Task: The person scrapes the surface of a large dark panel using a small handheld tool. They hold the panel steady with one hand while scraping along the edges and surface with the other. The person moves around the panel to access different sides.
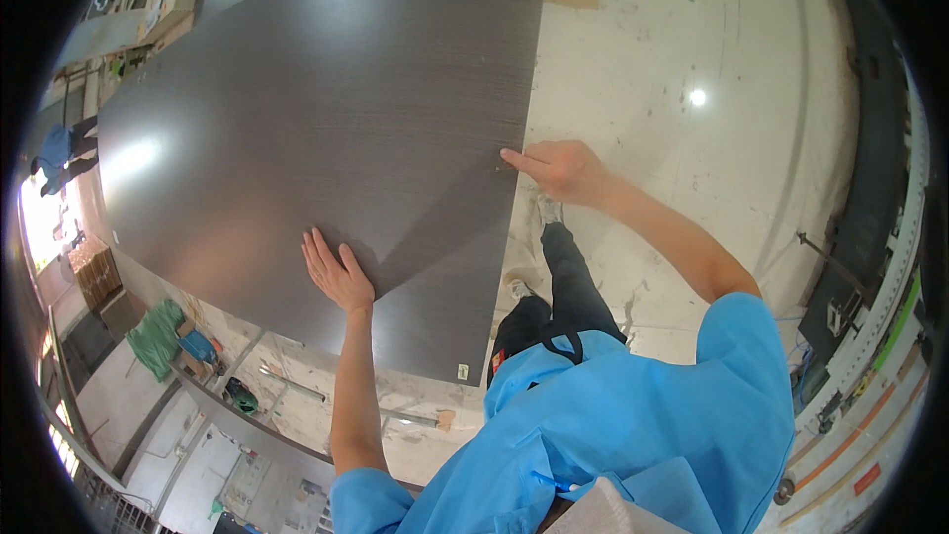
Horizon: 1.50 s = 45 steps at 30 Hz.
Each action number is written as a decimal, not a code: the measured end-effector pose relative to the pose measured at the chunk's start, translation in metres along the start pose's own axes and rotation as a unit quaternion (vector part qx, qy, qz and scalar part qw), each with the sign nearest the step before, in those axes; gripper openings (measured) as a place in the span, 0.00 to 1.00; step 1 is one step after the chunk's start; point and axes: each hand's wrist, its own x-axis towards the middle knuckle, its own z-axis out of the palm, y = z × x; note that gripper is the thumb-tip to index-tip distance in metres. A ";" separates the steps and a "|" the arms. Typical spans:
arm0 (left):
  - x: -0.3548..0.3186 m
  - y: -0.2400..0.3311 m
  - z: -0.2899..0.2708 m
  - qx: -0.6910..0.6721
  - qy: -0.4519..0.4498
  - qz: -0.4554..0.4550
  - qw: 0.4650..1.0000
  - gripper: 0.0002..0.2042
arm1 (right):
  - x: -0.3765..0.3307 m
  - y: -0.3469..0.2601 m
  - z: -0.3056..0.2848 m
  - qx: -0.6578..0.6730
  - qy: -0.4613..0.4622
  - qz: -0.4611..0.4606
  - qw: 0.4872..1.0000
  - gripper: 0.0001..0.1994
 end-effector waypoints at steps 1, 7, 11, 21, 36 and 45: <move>0.000 0.000 0.000 -0.002 0.003 0.002 1.000 0.33 | 0.005 0.008 -0.009 0.000 0.092 -0.029 0.995 0.20; -0.002 0.000 0.000 -0.006 0.019 0.016 1.000 0.31 | 0.104 0.156 -0.066 -0.028 0.243 0.204 0.948 0.13; -0.002 -0.001 0.002 -0.017 0.029 0.016 0.999 0.30 | 0.109 0.159 -0.069 -0.016 0.275 0.140 0.951 0.16; -0.002 -0.004 0.008 -0.030 0.049 0.016 0.998 0.33 | 0.010 0.001 0.014 -0.023 0.248 0.061 0.966 0.14; -0.005 -0.009 0.019 -0.043 0.061 0.022 0.997 0.32 | -0.161 -0.264 0.154 -0.014 0.048 -0.039 0.998 0.27; -0.004 0.003 -0.001 -0.020 0.033 0.018 0.999 0.31 | -0.025 -0.050 0.052 0.134 0.302 0.104 0.938 0.10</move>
